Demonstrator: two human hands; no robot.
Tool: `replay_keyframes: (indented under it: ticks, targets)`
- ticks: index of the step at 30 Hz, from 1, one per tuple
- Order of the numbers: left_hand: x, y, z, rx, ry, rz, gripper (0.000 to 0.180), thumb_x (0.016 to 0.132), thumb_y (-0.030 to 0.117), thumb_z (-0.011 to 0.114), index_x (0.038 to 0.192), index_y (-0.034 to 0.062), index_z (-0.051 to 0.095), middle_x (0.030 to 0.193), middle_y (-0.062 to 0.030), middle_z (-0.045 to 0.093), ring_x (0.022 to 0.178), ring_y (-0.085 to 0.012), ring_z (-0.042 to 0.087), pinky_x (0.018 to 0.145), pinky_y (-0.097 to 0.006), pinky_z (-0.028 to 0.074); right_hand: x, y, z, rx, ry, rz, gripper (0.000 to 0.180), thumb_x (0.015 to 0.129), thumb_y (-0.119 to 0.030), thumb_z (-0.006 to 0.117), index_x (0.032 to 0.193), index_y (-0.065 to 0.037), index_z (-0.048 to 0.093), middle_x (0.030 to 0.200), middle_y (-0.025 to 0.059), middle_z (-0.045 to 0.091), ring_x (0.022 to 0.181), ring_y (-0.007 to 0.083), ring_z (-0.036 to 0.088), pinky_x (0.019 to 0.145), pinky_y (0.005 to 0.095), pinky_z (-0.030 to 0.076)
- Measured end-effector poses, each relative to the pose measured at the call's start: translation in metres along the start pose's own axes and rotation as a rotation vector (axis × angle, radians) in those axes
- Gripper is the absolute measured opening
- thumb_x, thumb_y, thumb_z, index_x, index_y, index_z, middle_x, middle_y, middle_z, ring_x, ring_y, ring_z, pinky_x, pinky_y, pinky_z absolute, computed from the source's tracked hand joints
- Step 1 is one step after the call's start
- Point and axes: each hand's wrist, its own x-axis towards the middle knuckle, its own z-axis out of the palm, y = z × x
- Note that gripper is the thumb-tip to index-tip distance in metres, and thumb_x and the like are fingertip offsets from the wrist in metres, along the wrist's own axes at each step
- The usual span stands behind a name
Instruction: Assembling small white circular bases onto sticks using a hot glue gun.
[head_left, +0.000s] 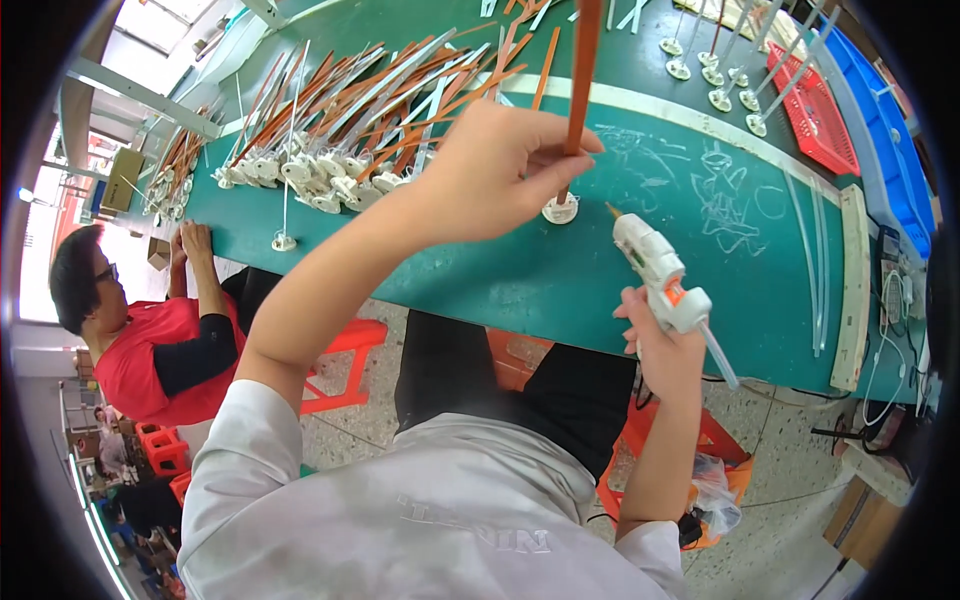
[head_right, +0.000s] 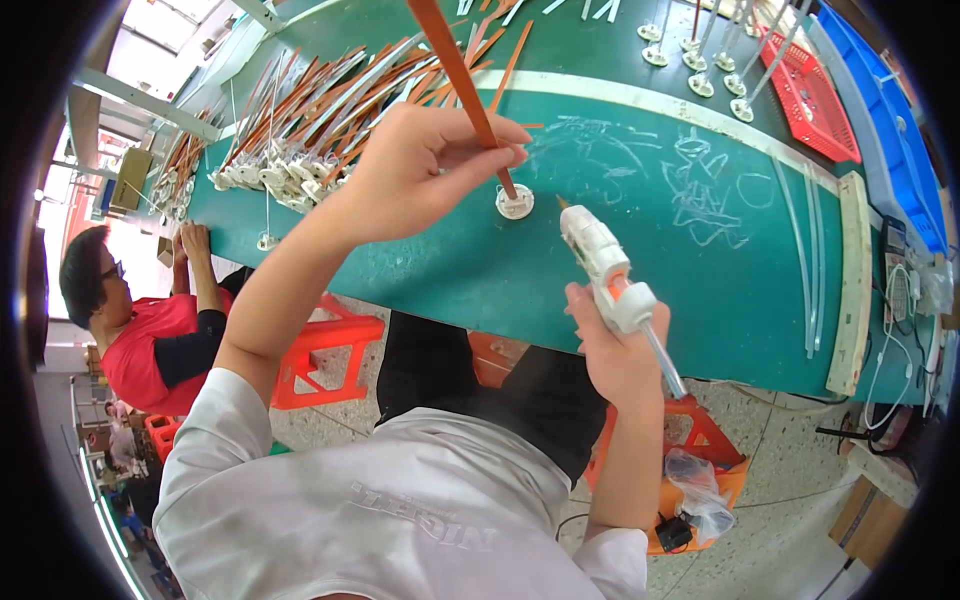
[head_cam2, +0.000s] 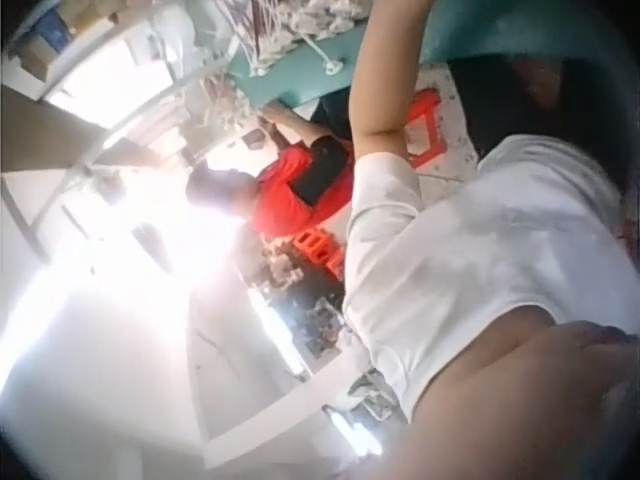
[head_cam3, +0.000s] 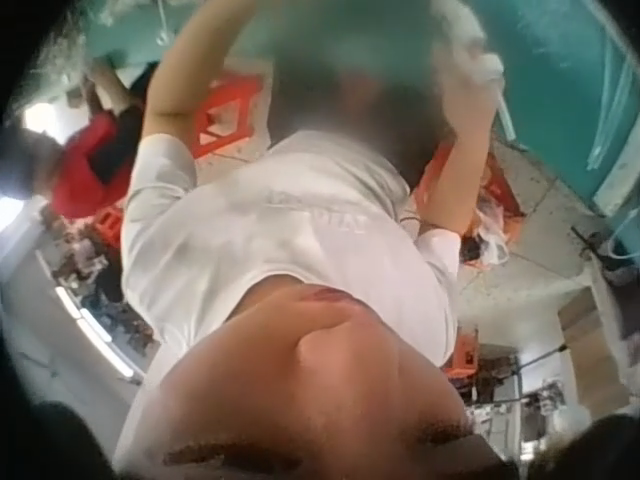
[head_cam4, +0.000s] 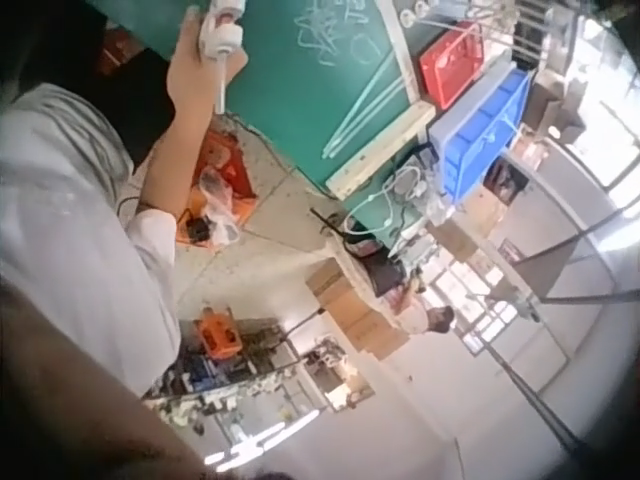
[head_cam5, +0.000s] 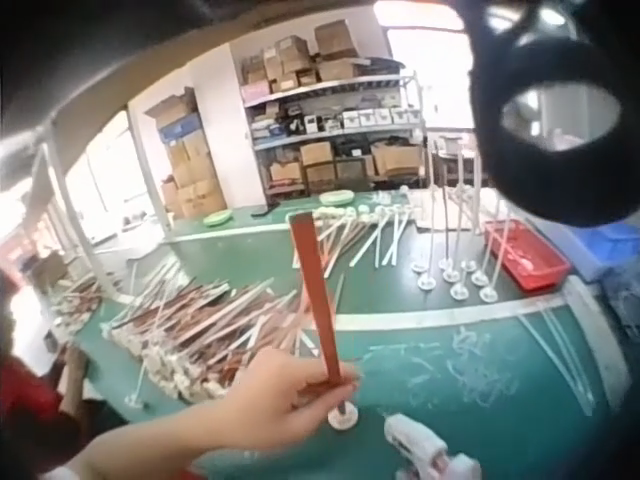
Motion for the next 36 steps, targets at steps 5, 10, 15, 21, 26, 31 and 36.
replay_keyframes:
  ticks: [5,10,15,21,26,31,36]
  targets:
    - [-0.003,0.0,-0.012,0.127,-0.03,-0.097,0.013,0.096,-0.001,0.066,0.106,-0.0076,0.071,0.091,-0.0118,0.077,0.09,-0.0177,0.076,0.081,-0.028,0.061,0.003,-0.012,0.006,-0.177,-0.082,-0.051,0.02,0.092,-0.016,0.077,0.098,0.001,0.067,0.082,0.0048,0.07,0.064,0.0065,0.06,0.054,0.0237,0.05]
    - [-0.001,0.001,-0.014,0.222,-0.07,0.007,0.012,0.094,-0.001,0.067,0.104,-0.0051,0.072,0.086,-0.012,0.076,0.083,-0.0195,0.077,0.078,-0.029,0.062,0.006,-0.02,0.023,-0.238,-0.092,-0.165,0.019,0.091,-0.012,0.075,0.084,0.003,0.065,0.061,0.0042,0.058,0.054,0.011,0.047,0.052,0.0292,0.04]
    - [0.002,-0.004,-0.016,0.183,-0.084,-0.009,0.015,0.081,0.011,0.073,0.093,0.0046,0.069,0.075,-0.0143,0.068,0.073,-0.0374,0.066,0.073,-0.044,0.053,0.007,-0.019,0.032,-0.276,-0.063,-0.224,0.016,0.09,-0.011,0.075,0.086,0.003,0.066,0.062,0.005,0.058,0.053,0.0119,0.047,0.052,0.0291,0.041]
    - [0.007,-0.009,-0.009,0.366,-0.07,0.144,0.01,0.085,0.01,0.066,0.08,0.0015,0.067,0.068,-0.0193,0.063,0.068,-0.0414,0.064,0.066,-0.045,0.052,0.004,-0.015,0.038,-0.276,-0.007,-0.173,0.018,0.092,-0.012,0.074,0.087,0.003,0.066,0.063,0.0026,0.058,0.057,0.0079,0.046,0.053,0.0279,0.04]
    - [0.009,0.003,-0.012,0.379,-0.158,0.005,0.013,0.084,0.009,0.064,0.076,-0.0004,0.067,0.067,-0.0216,0.062,0.067,-0.0429,0.064,0.065,-0.046,0.053,0.003,-0.013,0.034,-0.367,-0.038,-0.167,0.022,0.094,-0.018,0.074,0.095,0.004,0.072,0.078,0.0081,0.071,0.067,0.0102,0.066,0.054,0.0244,0.052]
    - [0.008,0.002,-0.011,0.349,-0.169,-0.03,0.012,0.083,0.008,0.063,0.076,-0.001,0.068,0.067,-0.0231,0.063,0.067,-0.043,0.065,0.065,-0.047,0.053,0.004,-0.015,0.038,-0.371,-0.003,-0.146,0.024,0.094,-0.02,0.075,0.094,0.004,0.071,0.077,0.0076,0.07,0.067,0.0109,0.067,0.054,0.0245,0.051]
    - [0.007,0.002,-0.012,0.34,-0.157,0.009,0.013,0.083,0.007,0.063,0.075,-0.0019,0.068,0.067,-0.0239,0.063,0.067,-0.0438,0.064,0.065,-0.047,0.053,0.003,-0.018,0.043,-0.322,0.008,-0.103,0.027,0.095,-0.024,0.075,0.087,0.001,0.069,0.069,0.004,0.066,0.061,0.0085,0.063,0.052,0.0239,0.047]
